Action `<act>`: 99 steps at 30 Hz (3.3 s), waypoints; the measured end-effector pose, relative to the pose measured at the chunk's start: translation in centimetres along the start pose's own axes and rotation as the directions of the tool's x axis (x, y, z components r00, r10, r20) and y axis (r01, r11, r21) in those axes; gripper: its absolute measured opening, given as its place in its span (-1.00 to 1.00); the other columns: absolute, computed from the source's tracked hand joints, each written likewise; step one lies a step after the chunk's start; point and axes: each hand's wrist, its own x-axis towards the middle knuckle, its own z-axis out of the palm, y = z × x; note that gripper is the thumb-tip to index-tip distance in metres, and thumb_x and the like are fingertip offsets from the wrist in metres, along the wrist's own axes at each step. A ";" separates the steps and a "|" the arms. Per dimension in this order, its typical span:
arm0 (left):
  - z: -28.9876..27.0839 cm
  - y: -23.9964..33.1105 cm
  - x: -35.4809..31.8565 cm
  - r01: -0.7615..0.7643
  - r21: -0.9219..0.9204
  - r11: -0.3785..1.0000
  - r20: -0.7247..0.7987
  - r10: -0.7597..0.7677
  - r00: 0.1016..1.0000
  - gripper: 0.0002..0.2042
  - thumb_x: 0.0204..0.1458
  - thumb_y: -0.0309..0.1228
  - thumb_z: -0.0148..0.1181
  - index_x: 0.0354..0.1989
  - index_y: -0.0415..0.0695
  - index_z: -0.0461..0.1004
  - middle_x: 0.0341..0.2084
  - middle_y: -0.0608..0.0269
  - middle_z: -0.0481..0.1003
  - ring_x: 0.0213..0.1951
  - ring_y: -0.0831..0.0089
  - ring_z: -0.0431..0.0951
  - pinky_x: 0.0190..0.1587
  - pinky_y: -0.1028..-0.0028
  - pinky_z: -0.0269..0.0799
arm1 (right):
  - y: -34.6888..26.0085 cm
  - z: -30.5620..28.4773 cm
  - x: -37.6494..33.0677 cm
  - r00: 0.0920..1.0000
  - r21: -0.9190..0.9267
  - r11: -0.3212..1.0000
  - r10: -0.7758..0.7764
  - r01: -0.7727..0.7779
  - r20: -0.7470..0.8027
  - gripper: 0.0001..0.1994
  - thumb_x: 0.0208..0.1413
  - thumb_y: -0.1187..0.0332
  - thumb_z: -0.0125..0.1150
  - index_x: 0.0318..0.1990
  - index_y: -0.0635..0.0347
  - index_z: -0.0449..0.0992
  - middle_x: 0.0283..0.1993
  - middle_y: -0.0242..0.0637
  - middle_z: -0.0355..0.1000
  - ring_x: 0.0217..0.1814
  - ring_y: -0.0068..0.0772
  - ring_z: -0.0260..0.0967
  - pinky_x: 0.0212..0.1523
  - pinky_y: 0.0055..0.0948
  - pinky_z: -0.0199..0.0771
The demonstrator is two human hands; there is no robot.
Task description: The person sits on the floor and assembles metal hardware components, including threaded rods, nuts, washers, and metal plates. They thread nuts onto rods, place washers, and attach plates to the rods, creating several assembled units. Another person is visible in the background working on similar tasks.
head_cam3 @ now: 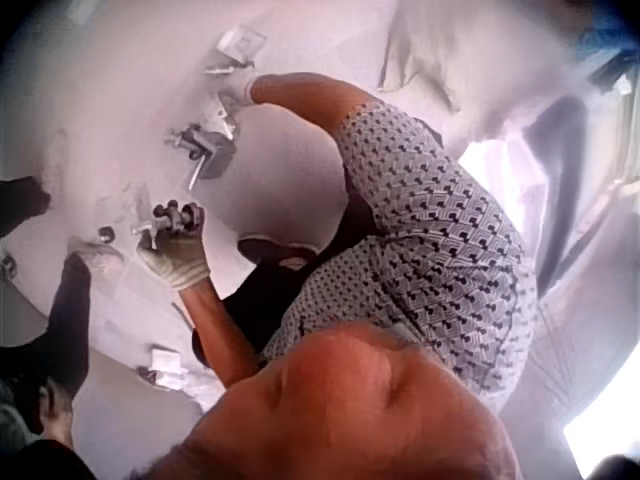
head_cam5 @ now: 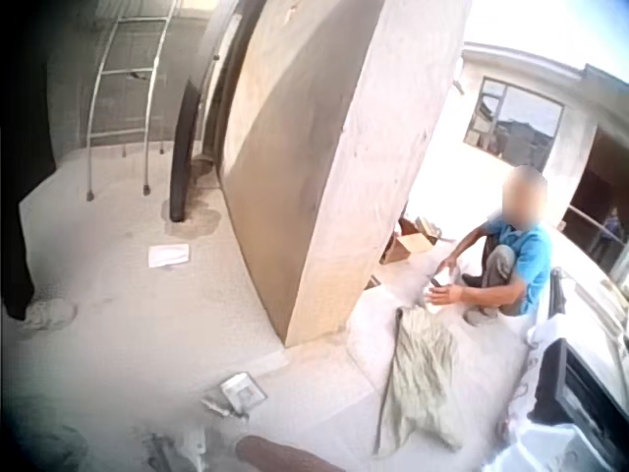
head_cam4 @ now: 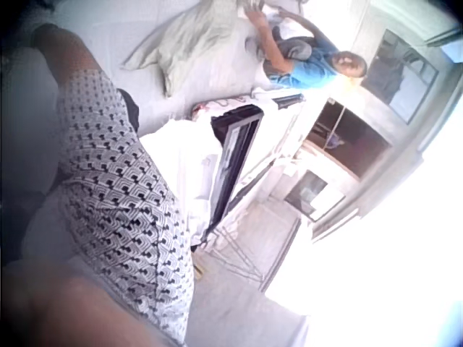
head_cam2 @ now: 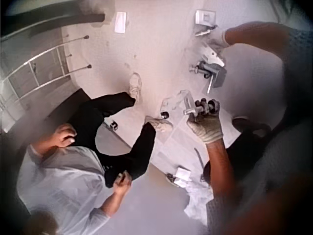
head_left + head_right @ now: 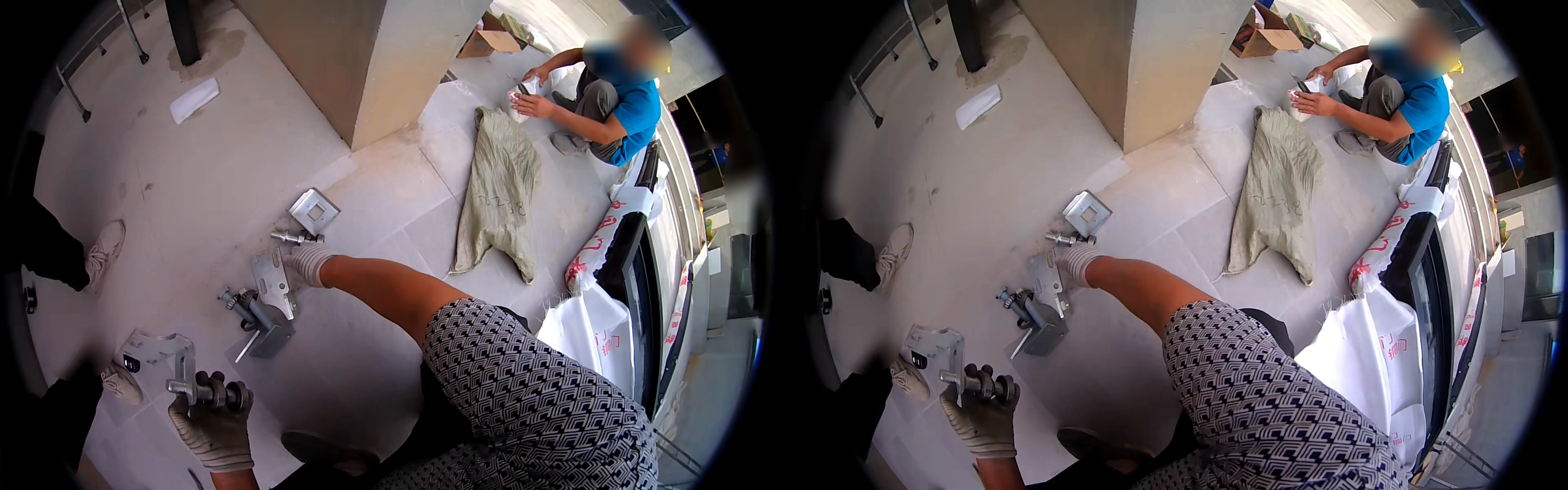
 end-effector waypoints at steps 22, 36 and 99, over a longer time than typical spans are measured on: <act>1.2 -1.0 1.3 -0.117 0.222 0.968 -0.078 0.137 0.987 -0.53 0.15 -0.15 0.07 0.19 -0.13 0.38 -0.11 0.12 0.56 -0.09 0.30 0.56 -0.01 0.06 0.47 | -8.9 -19.6 -6.7 0.939 0.999 0.036 -0.342 0.040 -0.026 -0.72 0.36 0.42 0.12 0.12 0.33 0.56 -0.26 -0.29 0.53 -0.40 -0.54 0.47 -0.33 -0.45 0.58; 2.2 -1.6 -0.4 -0.333 0.546 0.769 0.141 0.307 0.941 -0.60 0.22 -0.29 0.20 0.15 -0.26 0.51 -0.21 0.38 0.53 -0.21 0.60 0.46 -0.02 0.44 0.41 | -17.7 -24.3 -10.6 0.906 0.907 0.348 -0.415 0.239 -0.079 -0.64 0.29 0.30 0.23 0.11 0.39 0.50 -0.36 -0.29 0.48 -0.61 -0.57 0.39 -0.57 -0.55 0.41; 1.8 -4.6 1.8 -0.189 0.329 0.925 0.252 0.106 0.962 -0.53 0.23 -0.15 0.28 0.18 -0.23 0.53 -0.08 0.35 0.61 -0.07 0.66 0.56 0.05 0.55 0.48 | -15.9 -25.7 -12.4 0.825 0.358 0.759 -0.561 0.544 -0.065 -0.71 0.17 0.30 0.41 0.00 0.22 0.65 -0.20 -0.30 0.59 -0.26 -0.43 0.48 -0.17 -0.42 0.56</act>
